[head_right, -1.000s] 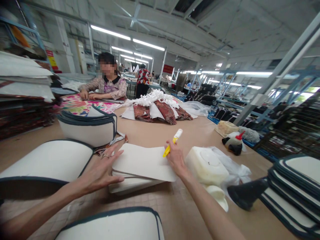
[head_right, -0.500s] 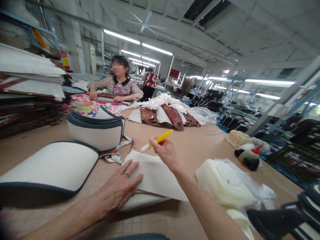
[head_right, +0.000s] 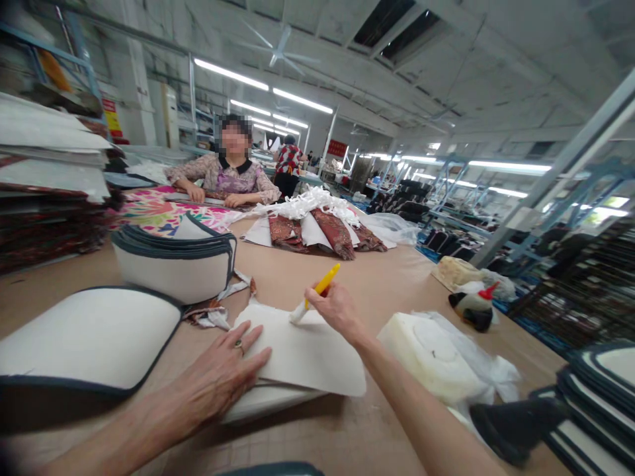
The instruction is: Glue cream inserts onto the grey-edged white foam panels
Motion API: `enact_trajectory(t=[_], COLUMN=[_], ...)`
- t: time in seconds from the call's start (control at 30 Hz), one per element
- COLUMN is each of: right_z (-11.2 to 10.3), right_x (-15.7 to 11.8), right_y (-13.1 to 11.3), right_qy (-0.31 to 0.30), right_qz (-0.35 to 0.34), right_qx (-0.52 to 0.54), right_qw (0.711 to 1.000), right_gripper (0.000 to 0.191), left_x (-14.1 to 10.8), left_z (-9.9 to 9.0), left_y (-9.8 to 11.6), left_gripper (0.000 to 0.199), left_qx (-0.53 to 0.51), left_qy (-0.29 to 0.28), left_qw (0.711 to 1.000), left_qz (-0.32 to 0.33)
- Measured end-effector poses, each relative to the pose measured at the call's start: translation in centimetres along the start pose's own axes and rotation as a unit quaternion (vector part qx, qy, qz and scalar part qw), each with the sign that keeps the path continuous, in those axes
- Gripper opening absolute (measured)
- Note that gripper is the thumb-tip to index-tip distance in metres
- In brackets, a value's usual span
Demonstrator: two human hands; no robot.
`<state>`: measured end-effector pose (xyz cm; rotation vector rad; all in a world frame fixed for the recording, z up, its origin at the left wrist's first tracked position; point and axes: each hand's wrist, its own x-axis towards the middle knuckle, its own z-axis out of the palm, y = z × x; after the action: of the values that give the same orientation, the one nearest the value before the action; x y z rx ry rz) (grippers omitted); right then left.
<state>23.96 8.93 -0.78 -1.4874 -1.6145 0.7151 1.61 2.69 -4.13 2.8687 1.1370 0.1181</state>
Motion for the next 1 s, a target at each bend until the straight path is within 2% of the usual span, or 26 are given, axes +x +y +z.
enact_trajectory(t=[0.23, 0.3, 0.37, 0.47, 0.57, 0.67, 0.77, 0.87, 1.0], right_z=[-7.5, -8.8, -9.2, -7.2, -2.7, 2.3, 5.4, 5.9, 3.0], right_x=[-3.5, -4.2, -4.8, -5.2, -5.2, -5.0, -4.7, -4.8, -6.0], right_y=[2.7, 2.5, 1.6, -1.0, -4.0, -6.1, -6.9, -6.7, -5.5], right_qy=[0.072, 0.091, 0.102, 0.083, 0.018, -0.056, -0.109, -0.131, -0.116], right_qz=[0.048, 0.051, 0.048, 0.030, 0.006, -0.015, -0.027, -0.024, -0.002], right_qx=[-0.041, -0.042, -0.034, 0.001, 0.044, 0.071, 0.075, 0.061, 0.028], right_qw=[0.995, 0.994, 0.993, 0.996, 0.999, 0.996, 0.991, 0.989, 0.993], right_gripper=[0.022, 0.023, 0.023, 0.025, 0.027, 0.028, 0.026, 0.024, 0.019], left_x=[0.3, 0.3, 0.3, 0.7, 1.4, 1.7, 1.7, 1.6, 1.6], left_z=[-0.3, -0.3, -0.7, -1.8, -2.9, -3.1, -2.9, -2.6, -2.8], left_y=[0.1, -0.1, -0.8, -2.7, -5.1, -6.8, -7.1, -6.9, -6.6], left_gripper=[0.034, 0.035, 0.030, 0.033, 0.051, 0.060, 0.061, 0.061, 0.060], left_qx=[0.010, 0.008, -0.025, -0.189, -0.353, -0.390, -0.386, -0.369, -0.349], left_qy=[-0.014, -0.017, -0.021, -0.016, -0.020, -0.033, -0.026, -0.021, -0.034], left_qw=[1.000, 1.000, 0.999, 0.982, 0.935, 0.920, 0.921, 0.929, 0.936], left_qz=[-0.011, -0.011, -0.005, -0.003, -0.029, -0.039, -0.037, -0.032, -0.036])
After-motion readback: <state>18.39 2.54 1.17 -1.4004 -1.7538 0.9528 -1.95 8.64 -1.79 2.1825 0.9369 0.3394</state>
